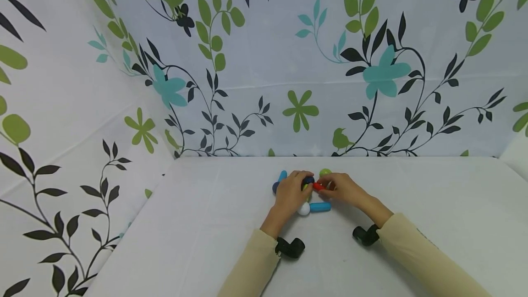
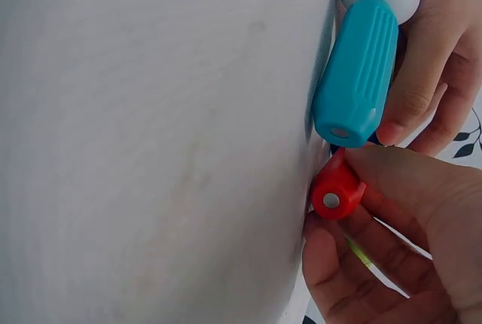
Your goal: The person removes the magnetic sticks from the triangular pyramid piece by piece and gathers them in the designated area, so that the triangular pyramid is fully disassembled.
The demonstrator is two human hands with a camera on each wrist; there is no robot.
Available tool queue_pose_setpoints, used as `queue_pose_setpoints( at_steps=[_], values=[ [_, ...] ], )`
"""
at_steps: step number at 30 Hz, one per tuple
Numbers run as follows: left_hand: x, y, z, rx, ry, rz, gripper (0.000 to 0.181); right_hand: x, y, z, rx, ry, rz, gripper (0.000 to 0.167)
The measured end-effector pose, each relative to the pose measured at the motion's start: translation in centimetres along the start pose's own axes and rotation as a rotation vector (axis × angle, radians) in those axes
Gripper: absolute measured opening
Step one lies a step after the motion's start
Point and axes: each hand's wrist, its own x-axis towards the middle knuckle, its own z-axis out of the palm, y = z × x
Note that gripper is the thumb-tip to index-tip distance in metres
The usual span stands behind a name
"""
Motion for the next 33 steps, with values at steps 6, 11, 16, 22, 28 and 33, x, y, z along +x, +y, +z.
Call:
queue_pose_setpoints(
  at_steps=[6,11,16,22,28,33],
  values=[
    [-0.1,0.1,0.0,0.010,0.002,-0.002,0.030,0.0,0.2,0.0,0.018,-0.013,-0.017,0.021],
    [-0.1,0.1,0.0,0.011,0.024,0.004,0.028,-0.2,0.5,-0.1,0.016,-0.019,-0.039,0.020],
    [-0.2,0.1,0.0,0.031,0.056,-0.004,0.027,-0.3,0.5,-0.3,0.014,-0.043,-0.075,0.020],
    [-0.1,0.0,0.0,0.028,0.066,-0.034,0.027,-0.7,0.4,-0.4,0.007,-0.043,-0.086,0.021],
    [-0.1,0.0,0.1,0.019,0.066,-0.029,0.027,-1.3,0.5,-0.9,0.009,-0.025,-0.018,0.022],
    [-0.2,0.0,0.1,0.015,0.073,-0.027,0.027,-1.9,0.8,-1.3,-0.011,-0.003,0.019,0.024]
  ],
)
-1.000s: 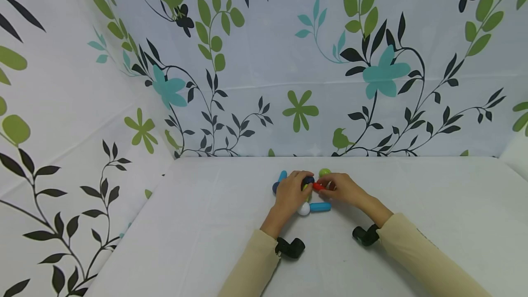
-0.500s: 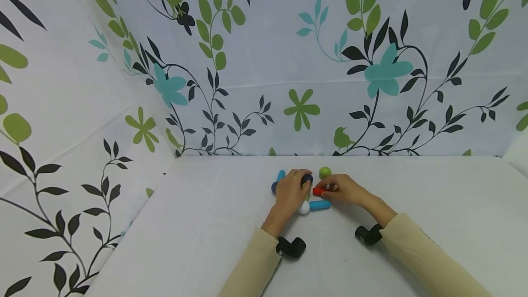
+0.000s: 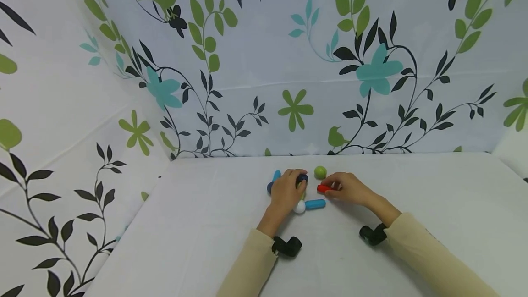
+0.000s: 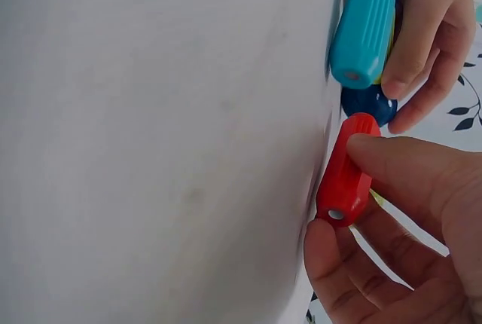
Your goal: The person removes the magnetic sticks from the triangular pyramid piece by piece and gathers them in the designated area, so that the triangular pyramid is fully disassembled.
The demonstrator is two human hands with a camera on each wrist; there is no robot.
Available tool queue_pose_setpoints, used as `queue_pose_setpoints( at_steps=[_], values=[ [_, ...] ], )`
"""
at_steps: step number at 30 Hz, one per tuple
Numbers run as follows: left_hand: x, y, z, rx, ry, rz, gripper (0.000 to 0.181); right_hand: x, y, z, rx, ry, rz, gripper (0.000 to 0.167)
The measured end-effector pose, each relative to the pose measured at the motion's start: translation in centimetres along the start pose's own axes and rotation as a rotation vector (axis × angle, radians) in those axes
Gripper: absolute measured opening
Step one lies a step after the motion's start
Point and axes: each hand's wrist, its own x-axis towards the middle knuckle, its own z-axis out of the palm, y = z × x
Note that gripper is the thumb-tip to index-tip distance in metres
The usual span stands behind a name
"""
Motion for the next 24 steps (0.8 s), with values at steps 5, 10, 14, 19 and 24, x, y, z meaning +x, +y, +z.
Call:
queue_pose_setpoints(
  at_steps=[5,10,14,19,24],
  values=[
    [-0.1,0.0,-0.2,-0.012,0.030,0.020,0.025,-0.3,0.4,-0.3,-0.010,0.012,0.024,0.025],
    [-0.1,0.0,-0.1,0.000,0.031,0.028,0.026,-0.6,0.8,-0.6,-0.020,0.014,0.018,0.024],
    [-0.2,-0.1,0.0,-0.008,0.031,0.024,0.026,-0.5,1.0,-0.8,-0.030,0.011,0.007,0.024],
    [-0.1,-0.2,0.0,-0.012,0.027,0.019,0.026,-0.4,1.5,-1.2,-0.051,0.012,0.025,0.023],
    [-0.1,-0.1,-0.1,-0.019,0.022,0.022,0.026,-0.2,2.0,-1.7,-0.053,0.023,0.065,0.024]
  ],
)
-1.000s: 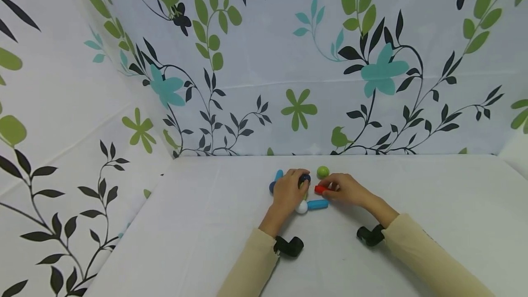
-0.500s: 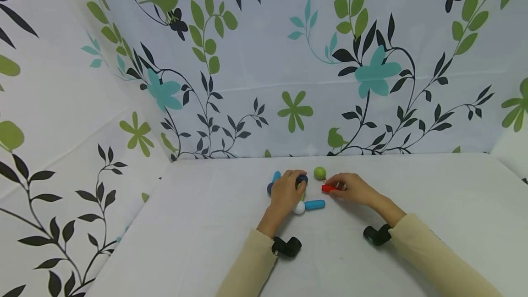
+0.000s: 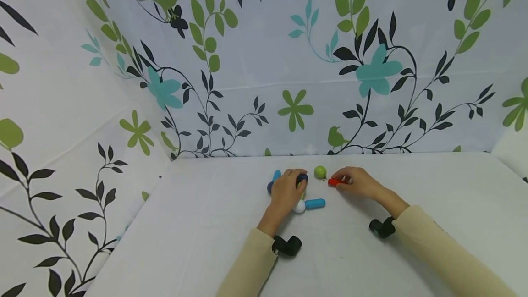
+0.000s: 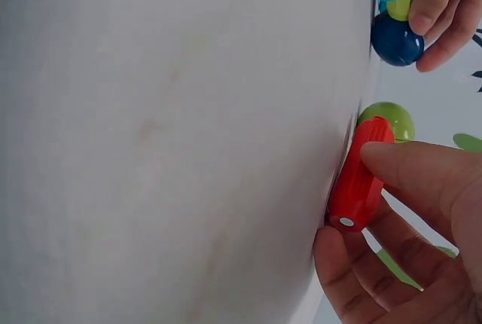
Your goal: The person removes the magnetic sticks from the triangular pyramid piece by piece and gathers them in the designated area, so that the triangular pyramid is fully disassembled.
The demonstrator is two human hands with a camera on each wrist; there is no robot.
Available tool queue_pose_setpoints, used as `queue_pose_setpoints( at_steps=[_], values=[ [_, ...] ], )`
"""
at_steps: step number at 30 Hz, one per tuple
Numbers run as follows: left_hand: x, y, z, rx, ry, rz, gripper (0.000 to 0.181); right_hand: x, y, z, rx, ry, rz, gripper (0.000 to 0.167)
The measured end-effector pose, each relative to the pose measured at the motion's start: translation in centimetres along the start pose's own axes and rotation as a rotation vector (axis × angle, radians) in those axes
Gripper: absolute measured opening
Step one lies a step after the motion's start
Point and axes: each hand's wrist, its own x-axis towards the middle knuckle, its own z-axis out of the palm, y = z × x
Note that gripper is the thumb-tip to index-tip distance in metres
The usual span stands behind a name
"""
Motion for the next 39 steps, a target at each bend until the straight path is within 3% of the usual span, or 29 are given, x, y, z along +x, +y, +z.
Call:
queue_pose_setpoints(
  at_steps=[24,39],
  values=[
    [0.1,-0.1,0.1,0.028,-0.018,-0.007,0.027,1.5,1.4,-0.7,-0.018,0.042,0.082,0.027],
    [0.0,0.2,-0.1,0.029,-0.015,-0.005,0.027,1.2,1.1,-0.6,-0.022,0.074,0.125,0.037]
  ],
)
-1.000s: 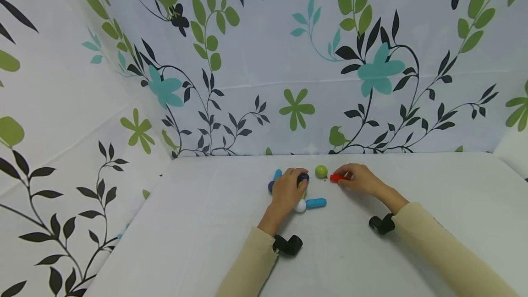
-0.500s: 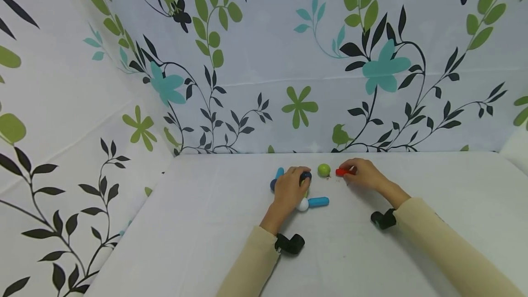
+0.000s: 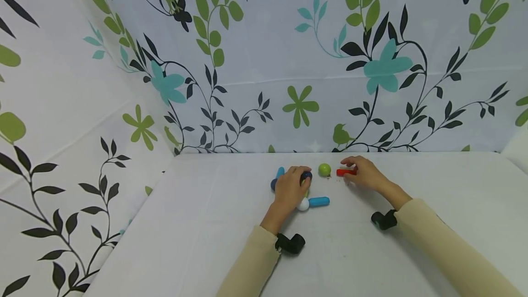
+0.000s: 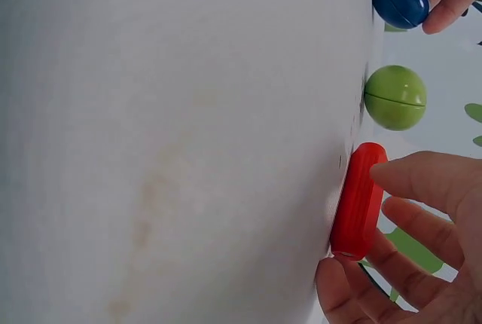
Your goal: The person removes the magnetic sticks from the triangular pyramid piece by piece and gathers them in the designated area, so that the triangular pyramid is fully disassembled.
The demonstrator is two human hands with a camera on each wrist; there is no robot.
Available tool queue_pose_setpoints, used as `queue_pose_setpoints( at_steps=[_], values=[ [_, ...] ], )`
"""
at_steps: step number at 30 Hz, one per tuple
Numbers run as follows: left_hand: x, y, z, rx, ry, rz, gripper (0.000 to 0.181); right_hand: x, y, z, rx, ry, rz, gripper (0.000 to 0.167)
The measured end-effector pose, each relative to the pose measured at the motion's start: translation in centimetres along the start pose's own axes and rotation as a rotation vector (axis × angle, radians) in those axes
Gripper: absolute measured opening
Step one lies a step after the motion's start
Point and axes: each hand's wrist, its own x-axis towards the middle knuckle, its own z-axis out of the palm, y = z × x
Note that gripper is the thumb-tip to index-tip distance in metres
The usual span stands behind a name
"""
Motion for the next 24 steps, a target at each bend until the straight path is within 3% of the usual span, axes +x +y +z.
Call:
queue_pose_setpoints(
  at_steps=[11,24],
  values=[
    [-0.1,0.1,0.0,-0.014,0.014,0.008,0.026,-0.7,-0.4,-0.1,0.022,0.032,-0.004,0.038],
    [0.0,-0.1,0.1,-0.016,0.004,-0.006,0.027,-2.3,-1.2,0.4,0.059,0.067,-0.092,0.035]
  ],
)
